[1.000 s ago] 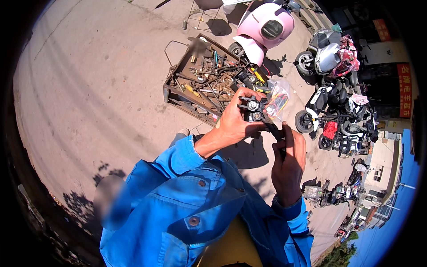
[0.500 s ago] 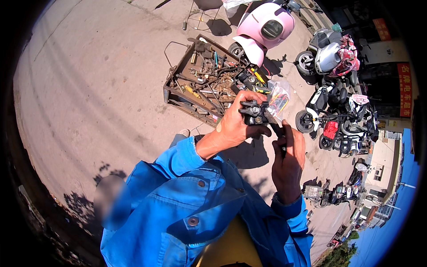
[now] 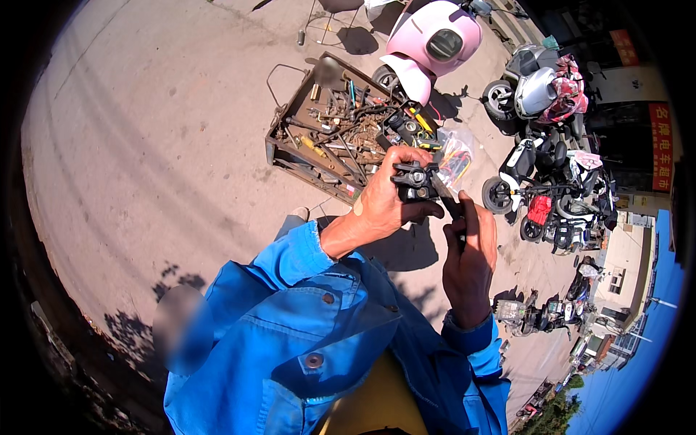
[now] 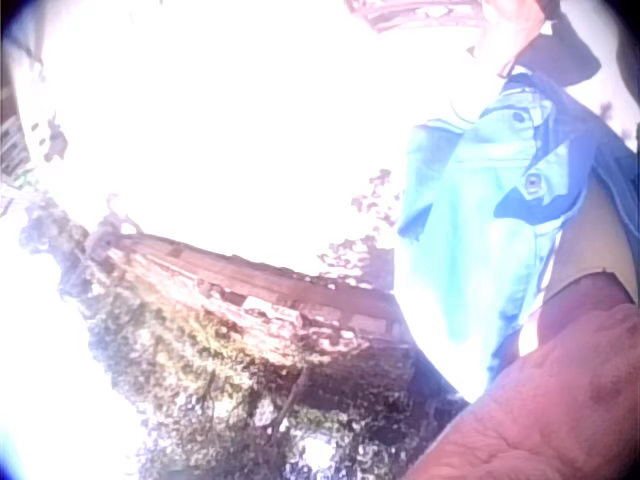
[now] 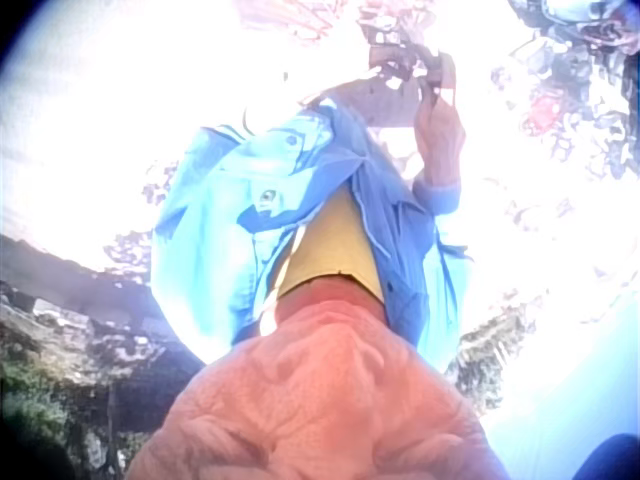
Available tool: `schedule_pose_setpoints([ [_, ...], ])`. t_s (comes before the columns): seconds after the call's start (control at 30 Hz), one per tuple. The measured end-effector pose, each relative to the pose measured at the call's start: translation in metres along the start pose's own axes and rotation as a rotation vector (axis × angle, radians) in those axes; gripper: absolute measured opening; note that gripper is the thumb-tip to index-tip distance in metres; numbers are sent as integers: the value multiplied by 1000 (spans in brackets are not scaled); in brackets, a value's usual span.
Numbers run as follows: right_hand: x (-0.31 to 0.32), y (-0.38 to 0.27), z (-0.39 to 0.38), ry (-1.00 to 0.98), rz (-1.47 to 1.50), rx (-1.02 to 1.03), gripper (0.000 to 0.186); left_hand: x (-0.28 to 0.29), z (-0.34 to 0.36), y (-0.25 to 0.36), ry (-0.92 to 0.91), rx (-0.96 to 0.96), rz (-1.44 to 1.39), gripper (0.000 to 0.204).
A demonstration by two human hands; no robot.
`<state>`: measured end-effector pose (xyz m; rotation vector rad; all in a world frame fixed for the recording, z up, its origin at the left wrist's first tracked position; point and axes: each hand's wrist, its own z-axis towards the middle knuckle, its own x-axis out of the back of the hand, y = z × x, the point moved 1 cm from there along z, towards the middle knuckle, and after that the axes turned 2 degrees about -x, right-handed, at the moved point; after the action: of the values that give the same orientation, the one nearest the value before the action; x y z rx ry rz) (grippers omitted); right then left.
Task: The person crouches on the ground and uses pliers and a screwdriver to disassemble and adjust a small mechanical component. They repeatedly pry, twist, and reposition parts of the device while holding it in one hand.
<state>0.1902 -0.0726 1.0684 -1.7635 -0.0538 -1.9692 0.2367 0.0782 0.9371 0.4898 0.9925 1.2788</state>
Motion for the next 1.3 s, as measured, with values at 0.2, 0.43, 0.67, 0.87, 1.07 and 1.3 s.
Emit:
schedule_pose_setpoints([
  [0.2, 0, -2, 0, -14, -8, -32, 60, 1, 1, -1, 5, -53, 75, 82],
  [0.43, 3, -6, -2, -48, 2, -89, 59, 2, 0, -1, -8, -53, 93, 82],
  [0.67, 4, -9, -4, -39, -1, -77, 59, 0, -1, 2, -17, -10, -54, 79],
  [0.87, 5, -11, -7, -29, -30, -73, 60, -1, -2, 1, -24, -11, -132, 76],
  [1.07, 7, -15, -8, -39, -8, -94, 60, -1, -3, 0, -27, -32, -185, 76],
  [1.3, 5, -12, -7, -33, -32, -85, 57, -1, -3, 5, -29, 49, -173, 75],
])
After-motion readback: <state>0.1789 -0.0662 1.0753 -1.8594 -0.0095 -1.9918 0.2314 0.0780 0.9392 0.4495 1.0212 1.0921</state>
